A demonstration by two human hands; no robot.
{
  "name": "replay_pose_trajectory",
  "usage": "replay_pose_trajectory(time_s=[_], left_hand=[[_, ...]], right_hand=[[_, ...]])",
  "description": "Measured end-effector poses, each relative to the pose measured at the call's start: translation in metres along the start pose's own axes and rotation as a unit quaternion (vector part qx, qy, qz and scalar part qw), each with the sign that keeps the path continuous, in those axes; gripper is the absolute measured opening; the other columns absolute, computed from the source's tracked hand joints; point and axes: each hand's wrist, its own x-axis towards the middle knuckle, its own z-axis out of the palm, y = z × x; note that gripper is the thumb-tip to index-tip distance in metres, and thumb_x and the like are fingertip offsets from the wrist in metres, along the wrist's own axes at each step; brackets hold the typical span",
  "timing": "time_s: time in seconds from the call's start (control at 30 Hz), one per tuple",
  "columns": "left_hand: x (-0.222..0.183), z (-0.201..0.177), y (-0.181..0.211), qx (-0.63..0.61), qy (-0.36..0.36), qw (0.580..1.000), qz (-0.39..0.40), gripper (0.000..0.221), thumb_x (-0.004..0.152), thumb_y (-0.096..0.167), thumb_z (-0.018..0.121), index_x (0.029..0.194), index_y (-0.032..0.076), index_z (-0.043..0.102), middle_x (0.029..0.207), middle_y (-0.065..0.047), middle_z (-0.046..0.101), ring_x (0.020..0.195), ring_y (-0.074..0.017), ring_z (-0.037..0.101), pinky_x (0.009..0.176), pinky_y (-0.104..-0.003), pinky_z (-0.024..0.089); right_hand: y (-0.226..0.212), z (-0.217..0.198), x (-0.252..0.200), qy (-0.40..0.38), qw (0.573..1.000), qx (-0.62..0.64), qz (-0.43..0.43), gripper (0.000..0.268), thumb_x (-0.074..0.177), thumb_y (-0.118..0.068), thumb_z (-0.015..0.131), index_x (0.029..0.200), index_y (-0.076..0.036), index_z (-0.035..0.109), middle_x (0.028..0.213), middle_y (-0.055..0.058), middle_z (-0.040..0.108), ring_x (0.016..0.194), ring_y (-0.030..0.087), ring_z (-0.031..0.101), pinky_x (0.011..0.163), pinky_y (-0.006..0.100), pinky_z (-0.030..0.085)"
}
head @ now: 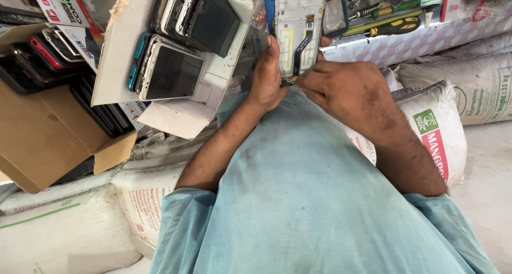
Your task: The person uses a screwdriver to remove screws from a disassembled smartphone, then detaches a ribbon cable and places the phone on a cluttered workbench. The person then picks up another disassembled phone and continues to remove screws and components.
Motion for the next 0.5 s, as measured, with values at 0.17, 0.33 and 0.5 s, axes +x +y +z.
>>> replay_pose_trajectory(time_s=[0.17,0.33,0.5], left_hand=[[-0.001,0.0,0.001,-0.022,0.002,1.0,-0.002,0.08,0.11,0.066,0.027,0.149,0.0,0.049,0.137,-0.019,0.065,0.117,-0.0258,0.069,0.1,-0.043,0.06],[0.001,0.0,-0.002,0.021,-0.011,1.0,-0.009,0.082,0.109,0.068,0.027,0.149,0.0,0.05,0.136,-0.018,0.065,0.116,-0.024,0.068,0.101,-0.043,0.062],[0.002,-0.001,-0.002,0.036,-0.025,0.999,-0.02,0.082,0.109,0.068,0.029,0.152,0.001,0.048,0.135,-0.019,0.065,0.118,-0.025,0.068,0.104,-0.041,0.06]], right_hand=[[-0.011,0.004,-0.003,-0.005,0.995,-0.098,-0.012,0.022,0.095,-0.015,0.068,0.116,-0.017,0.074,0.092,0.0,0.064,0.076,0.019,0.07,0.059,0.034,0.054],[-0.014,-0.003,0.001,-0.056,0.991,-0.119,0.007,0.02,0.09,-0.013,0.065,0.109,-0.015,0.073,0.092,0.001,0.065,0.074,0.02,0.07,0.058,0.035,0.055],[-0.015,-0.013,0.014,-0.107,0.986,-0.127,0.028,0.015,0.086,-0.011,0.064,0.097,-0.016,0.073,0.087,0.002,0.067,0.076,0.024,0.071,0.06,0.039,0.056]])
